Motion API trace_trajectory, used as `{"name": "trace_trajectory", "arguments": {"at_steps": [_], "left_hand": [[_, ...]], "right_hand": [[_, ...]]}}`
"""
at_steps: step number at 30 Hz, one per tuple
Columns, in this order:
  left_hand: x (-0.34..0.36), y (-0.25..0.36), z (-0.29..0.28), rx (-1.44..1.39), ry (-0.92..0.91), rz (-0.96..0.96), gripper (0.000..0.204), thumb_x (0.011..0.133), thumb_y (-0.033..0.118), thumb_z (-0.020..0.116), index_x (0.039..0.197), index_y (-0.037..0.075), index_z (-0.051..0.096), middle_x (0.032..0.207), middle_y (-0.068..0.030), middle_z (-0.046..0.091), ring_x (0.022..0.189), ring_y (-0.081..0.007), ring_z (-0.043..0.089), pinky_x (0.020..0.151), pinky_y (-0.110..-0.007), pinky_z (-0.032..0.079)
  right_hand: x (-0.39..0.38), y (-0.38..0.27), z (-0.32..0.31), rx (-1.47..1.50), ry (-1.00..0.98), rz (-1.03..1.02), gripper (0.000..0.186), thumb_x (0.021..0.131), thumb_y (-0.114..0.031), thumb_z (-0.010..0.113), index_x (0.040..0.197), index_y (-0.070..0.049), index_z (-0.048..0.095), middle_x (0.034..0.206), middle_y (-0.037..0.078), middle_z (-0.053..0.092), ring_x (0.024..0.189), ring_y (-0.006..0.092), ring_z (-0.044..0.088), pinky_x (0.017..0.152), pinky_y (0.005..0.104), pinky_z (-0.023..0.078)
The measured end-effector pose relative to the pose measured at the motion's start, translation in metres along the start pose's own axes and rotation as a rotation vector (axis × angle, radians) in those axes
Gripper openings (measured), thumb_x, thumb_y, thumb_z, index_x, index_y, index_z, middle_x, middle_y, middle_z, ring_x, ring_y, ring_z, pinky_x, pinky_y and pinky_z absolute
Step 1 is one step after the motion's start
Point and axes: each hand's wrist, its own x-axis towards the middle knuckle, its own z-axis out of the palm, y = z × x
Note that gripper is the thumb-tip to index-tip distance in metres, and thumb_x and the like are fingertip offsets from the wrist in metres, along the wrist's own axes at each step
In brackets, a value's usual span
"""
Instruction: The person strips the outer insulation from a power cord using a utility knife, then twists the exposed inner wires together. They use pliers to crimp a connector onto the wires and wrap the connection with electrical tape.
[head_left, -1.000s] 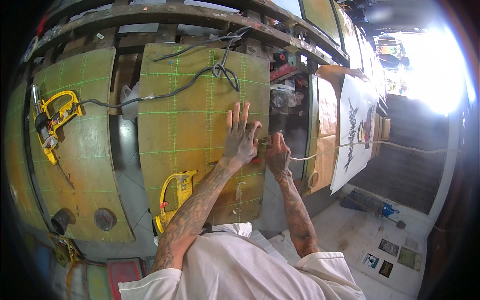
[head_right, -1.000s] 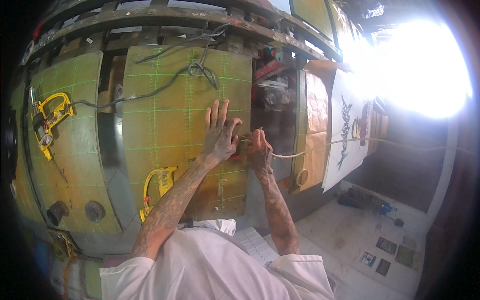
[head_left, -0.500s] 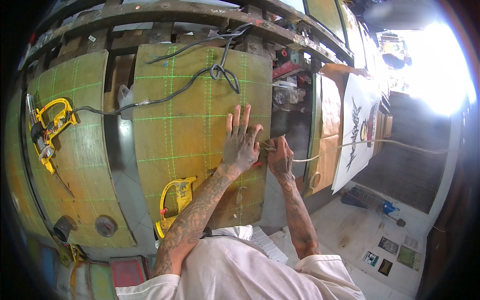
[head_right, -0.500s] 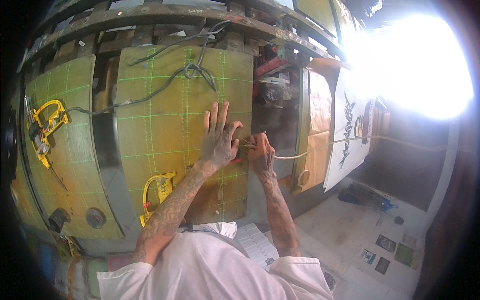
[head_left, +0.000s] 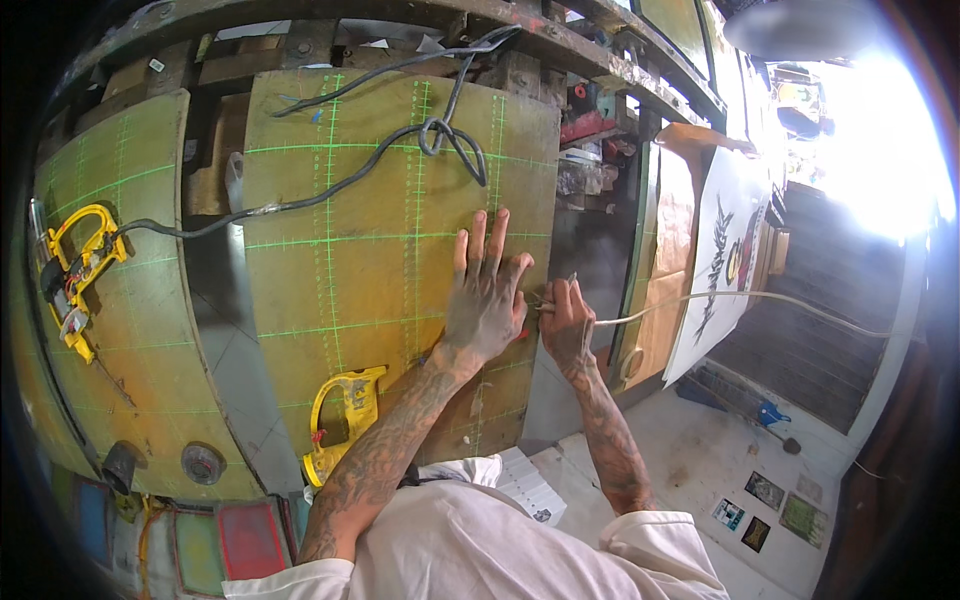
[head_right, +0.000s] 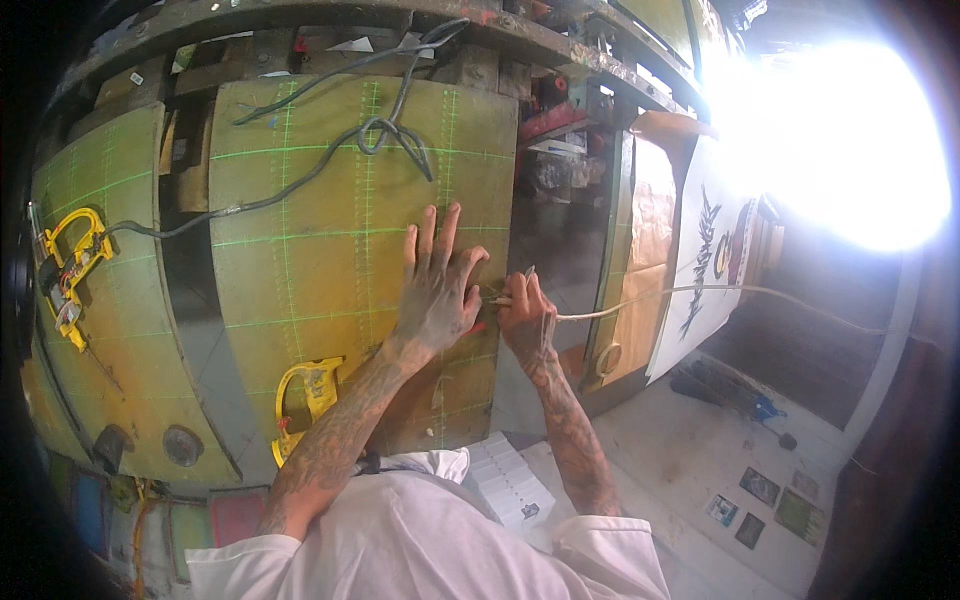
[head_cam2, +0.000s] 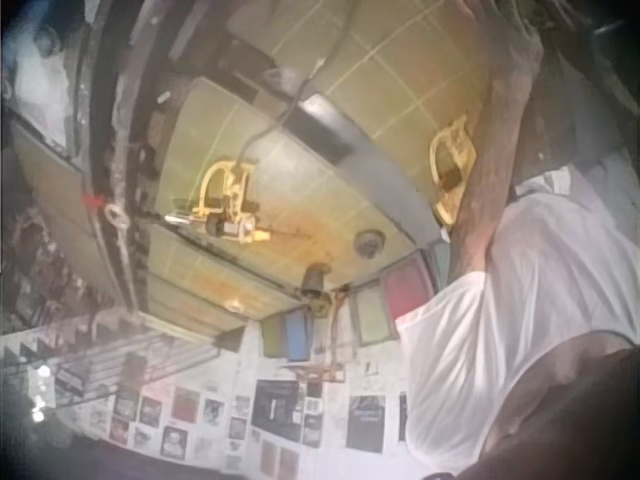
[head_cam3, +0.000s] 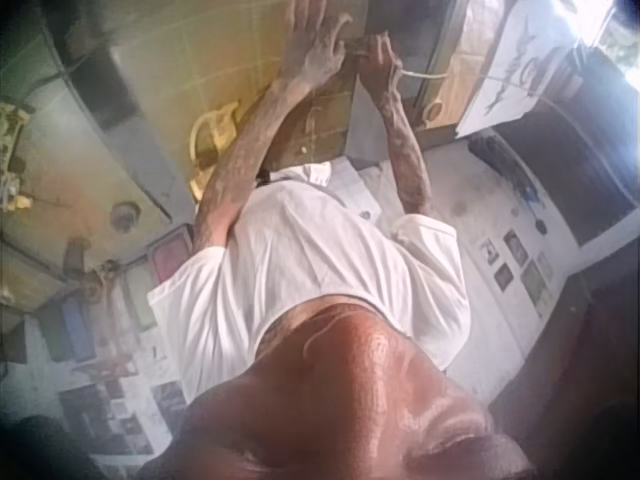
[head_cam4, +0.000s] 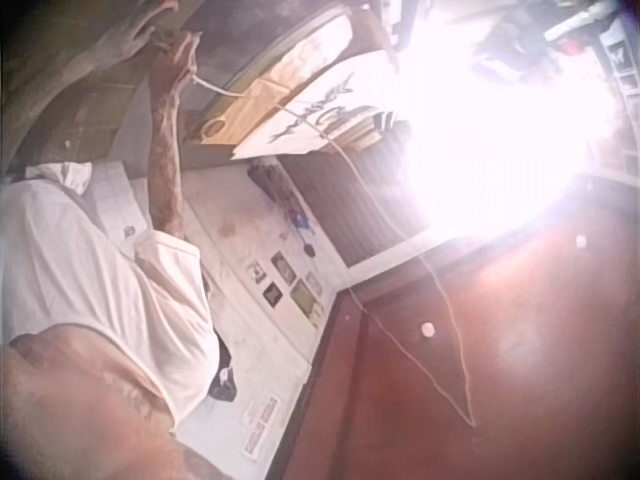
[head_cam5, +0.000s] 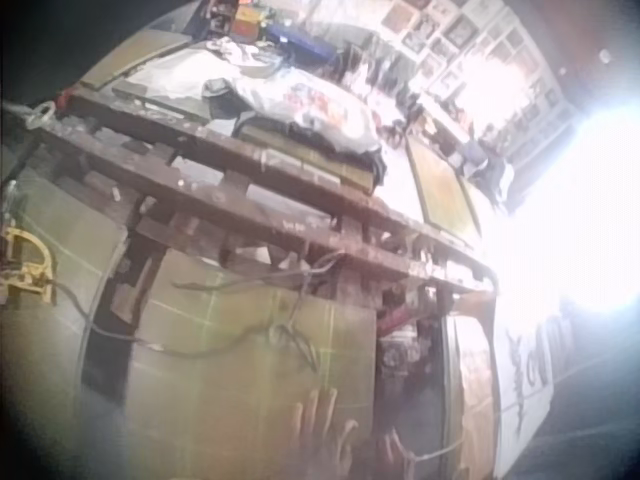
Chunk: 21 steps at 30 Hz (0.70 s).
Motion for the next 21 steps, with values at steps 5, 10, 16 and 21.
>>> {"name": "trace_trajectory", "arguments": {"at_steps": [5,10,16,21], "left_hand": [[0.002,0.001,-0.003,-0.013,-0.019,-0.022,0.049,0.080,0.014,0.071,0.126,0.010,0.056,0.169,-0.0239,0.018,0.157,-0.0457,0.012,0.127,-0.059,0.012],[0.003,0.000,-0.003,-0.032,-0.065,-0.049,0.050,0.081,0.015,0.075,0.127,0.015,0.055,0.169,-0.0226,0.016,0.157,-0.0463,0.010,0.125,-0.063,0.011],[0.002,-0.002,-0.005,-0.030,-0.086,-0.036,0.049,0.083,0.018,0.074,0.128,0.015,0.056,0.169,-0.0228,0.017,0.157,-0.0463,0.011,0.124,-0.063,0.013],[0.004,-0.002,-0.021,-0.112,-0.039,0.027,0.039,0.091,0.023,0.068,0.129,0.015,0.060,0.167,-0.0218,0.020,0.155,-0.0479,0.016,0.123,-0.064,0.017]], "right_hand": [[0.003,-0.004,-0.002,-0.003,-0.012,0.001,0.018,0.077,0.001,0.061,0.092,-0.005,0.053,0.084,0.015,0.055,0.072,0.0387,0.064,0.061,0.0472,0.053],[0.006,-0.008,-0.007,-0.027,-0.041,0.045,0.016,0.078,-0.001,0.060,0.093,-0.005,0.054,0.084,0.014,0.055,0.071,0.0380,0.064,0.061,0.0467,0.052],[0.014,-0.021,-0.018,0.060,0.030,0.078,0.010,0.089,-0.005,0.065,0.096,-0.003,0.057,0.083,0.015,0.060,0.070,0.0361,0.064,0.061,0.0442,0.051],[0.020,-0.047,-0.065,0.245,0.194,0.131,0.011,0.099,-0.009,0.066,0.097,-0.002,0.058,0.076,0.013,0.058,0.061,0.0249,0.057,0.057,0.0358,0.046]]}}
